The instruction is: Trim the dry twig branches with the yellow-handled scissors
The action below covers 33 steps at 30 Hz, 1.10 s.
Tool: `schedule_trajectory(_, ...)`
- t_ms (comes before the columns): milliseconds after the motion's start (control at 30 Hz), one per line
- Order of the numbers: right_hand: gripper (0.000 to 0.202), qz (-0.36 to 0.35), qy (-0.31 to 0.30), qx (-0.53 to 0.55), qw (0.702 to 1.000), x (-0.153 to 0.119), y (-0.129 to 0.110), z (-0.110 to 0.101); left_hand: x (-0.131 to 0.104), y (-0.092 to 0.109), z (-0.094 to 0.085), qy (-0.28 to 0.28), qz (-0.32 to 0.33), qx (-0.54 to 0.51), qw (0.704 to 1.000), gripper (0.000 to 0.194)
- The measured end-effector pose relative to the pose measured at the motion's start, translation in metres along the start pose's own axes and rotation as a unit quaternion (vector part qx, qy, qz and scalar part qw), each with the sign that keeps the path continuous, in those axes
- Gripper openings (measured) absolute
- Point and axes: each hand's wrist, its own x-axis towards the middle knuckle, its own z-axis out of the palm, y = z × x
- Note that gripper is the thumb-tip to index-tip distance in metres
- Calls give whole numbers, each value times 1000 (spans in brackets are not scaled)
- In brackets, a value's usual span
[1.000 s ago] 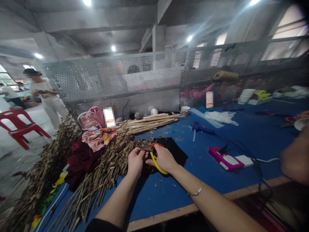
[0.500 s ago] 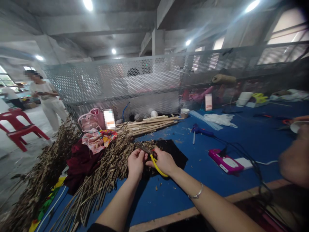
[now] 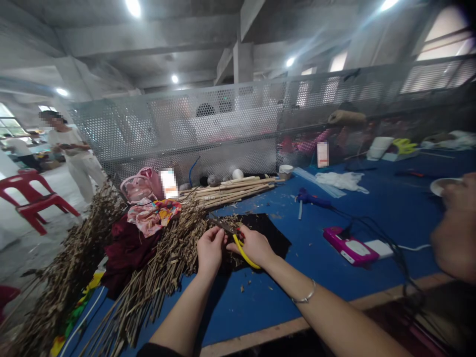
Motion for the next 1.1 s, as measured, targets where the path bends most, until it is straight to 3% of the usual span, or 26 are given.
schedule_trajectory(267,48,12,4,-13,1000,0,1,1,1,-6,-1,-4,-23,-40,999,32)
schedule_trajectory(567,54,-60,16,24,998,-2,-3,0,-3,0,3,-14,-44,-48,998,27)
schedule_trajectory(833,55,-60,18,3,998,-4,-6,-4,-2,-7,-1,-23,32,48,998,16)
schedule_trajectory(1100,56,-27,-42,-4,999,-4,-7,-7,-4,-3,-5,-27,76,135,988,20)
